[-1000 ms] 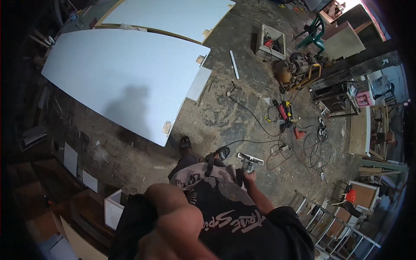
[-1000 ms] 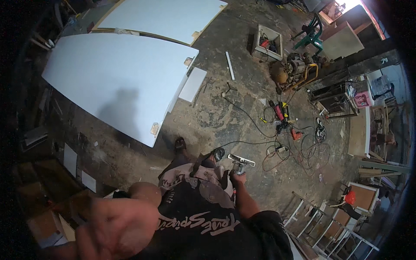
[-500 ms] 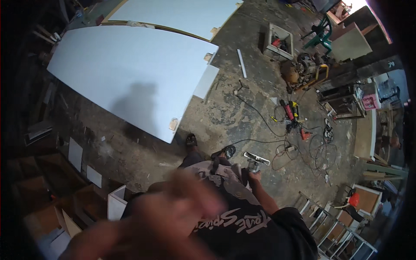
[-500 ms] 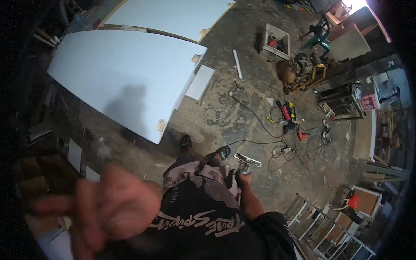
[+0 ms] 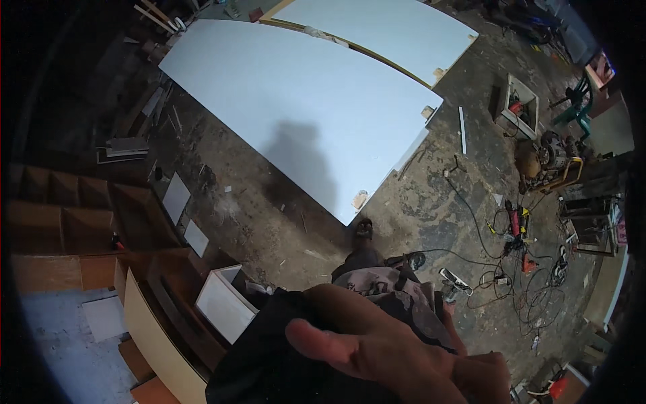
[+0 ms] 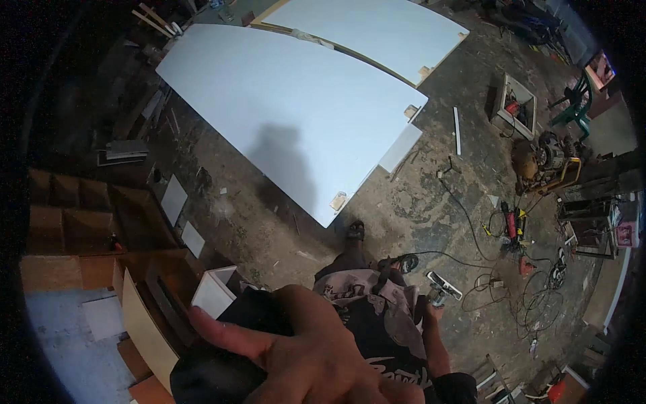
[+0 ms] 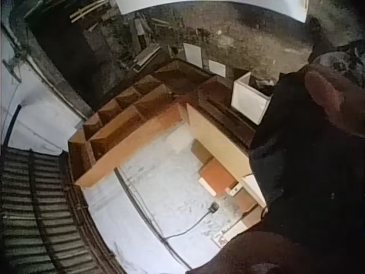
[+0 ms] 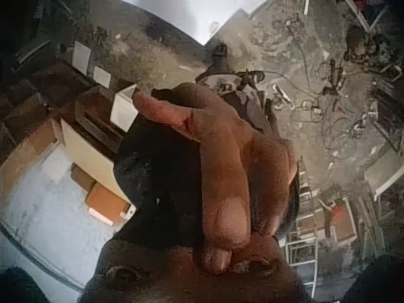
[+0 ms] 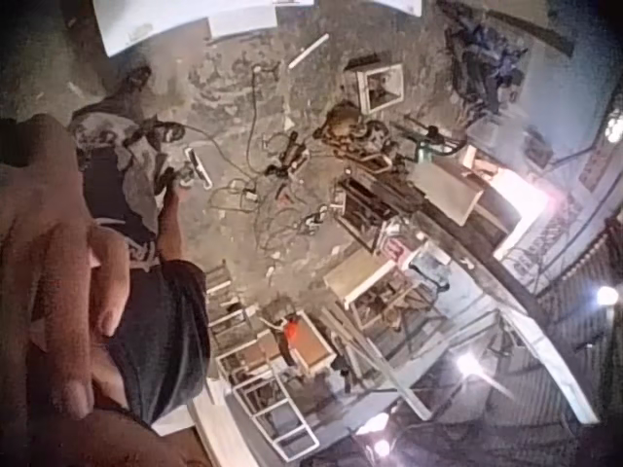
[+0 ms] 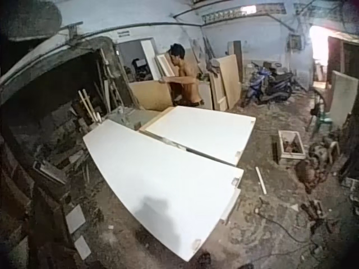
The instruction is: The person trims the edges of a white laminate wooden board using a handheld router, moving it along the perimeter while holding the board steady with their other hand.
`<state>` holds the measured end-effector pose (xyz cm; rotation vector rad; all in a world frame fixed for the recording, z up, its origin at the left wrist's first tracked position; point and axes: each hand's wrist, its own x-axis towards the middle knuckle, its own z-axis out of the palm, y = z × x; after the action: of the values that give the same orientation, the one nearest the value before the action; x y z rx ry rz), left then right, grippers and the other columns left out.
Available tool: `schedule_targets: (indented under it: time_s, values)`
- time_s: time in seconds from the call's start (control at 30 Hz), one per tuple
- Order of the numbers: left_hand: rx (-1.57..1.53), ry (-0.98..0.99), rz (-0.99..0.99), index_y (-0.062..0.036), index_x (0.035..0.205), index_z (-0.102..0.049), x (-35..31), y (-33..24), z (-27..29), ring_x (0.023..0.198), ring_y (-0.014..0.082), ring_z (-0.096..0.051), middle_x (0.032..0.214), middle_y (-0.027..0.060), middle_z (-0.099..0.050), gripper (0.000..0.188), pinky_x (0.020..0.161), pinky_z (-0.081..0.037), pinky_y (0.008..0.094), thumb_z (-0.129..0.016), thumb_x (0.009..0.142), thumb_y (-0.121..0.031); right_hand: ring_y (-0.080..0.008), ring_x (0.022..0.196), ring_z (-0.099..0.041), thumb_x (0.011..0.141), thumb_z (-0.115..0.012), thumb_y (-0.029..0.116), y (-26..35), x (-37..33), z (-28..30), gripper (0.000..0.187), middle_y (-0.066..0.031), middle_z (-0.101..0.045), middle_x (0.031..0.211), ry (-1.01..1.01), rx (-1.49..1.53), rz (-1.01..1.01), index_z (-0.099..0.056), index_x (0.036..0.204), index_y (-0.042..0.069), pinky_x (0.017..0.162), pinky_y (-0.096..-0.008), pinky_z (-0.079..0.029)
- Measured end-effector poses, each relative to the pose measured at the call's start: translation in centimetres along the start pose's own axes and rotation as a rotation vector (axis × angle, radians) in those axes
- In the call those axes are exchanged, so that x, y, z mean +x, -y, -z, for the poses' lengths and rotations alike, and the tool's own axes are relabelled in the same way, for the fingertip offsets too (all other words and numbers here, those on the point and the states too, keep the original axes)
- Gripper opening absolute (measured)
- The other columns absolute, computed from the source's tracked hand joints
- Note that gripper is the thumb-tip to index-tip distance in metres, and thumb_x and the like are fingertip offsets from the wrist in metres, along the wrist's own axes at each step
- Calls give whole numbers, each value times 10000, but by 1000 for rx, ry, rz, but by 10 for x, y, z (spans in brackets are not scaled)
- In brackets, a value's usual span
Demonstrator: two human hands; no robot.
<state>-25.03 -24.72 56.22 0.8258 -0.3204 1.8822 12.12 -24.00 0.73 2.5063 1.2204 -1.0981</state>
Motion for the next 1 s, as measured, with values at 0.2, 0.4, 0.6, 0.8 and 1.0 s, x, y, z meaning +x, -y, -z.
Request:
schedule_targets:
  time_s: [0.2,0.4,0.6,0.8,1.0]
  values:
    - [-169,107,44,-75,1476,-478,1,9,10,1173,254,-598,1180,96,-725,782,1071,-338,479,-267,1017,-672,-420,1195,-631,711,-806,560,-39,52,-7,851,-235,-648,1274,-74,-87,43,-540,1339,51,989,-503,-505]
    - [-184,237,98,9,1455,-503,-5,16,19,1153,283,-607,1155,143,-734,892,1067,-330,491,-197,1020,-706,-420,1163,-649,708,-793,563,-14,25,-6,806,-228,-672,1235,-28,-1,36,-565,1307,73,967,-515,-512]
    - [101,80,-115,65,1397,-552,-9,21,15,1004,321,-668,1123,230,-727,834,891,-496,486,-283,1044,-641,-412,1151,-657,685,-835,483,-11,21,-3,791,-230,-680,1220,-69,-5,13,-589,1305,58,983,-498,-508]
    - [-493,-314,73,87,1473,-434,17,15,-25,1007,376,-686,1117,282,-709,751,775,-584,481,-433,1056,-538,-408,1196,-637,711,-818,445,-33,43,-1,785,-225,-665,1267,-87,-33,7,-569,1360,79,1005,-494,-497]
    - [-201,-117,-73,91,1487,-411,12,27,-20,1030,382,-682,1179,311,-673,859,784,-575,488,-445,1011,-624,-381,1201,-641,765,-802,353,-11,9,-13,701,-190,-676,1261,-23,137,76,-560,1371,97,1019,-465,-490]
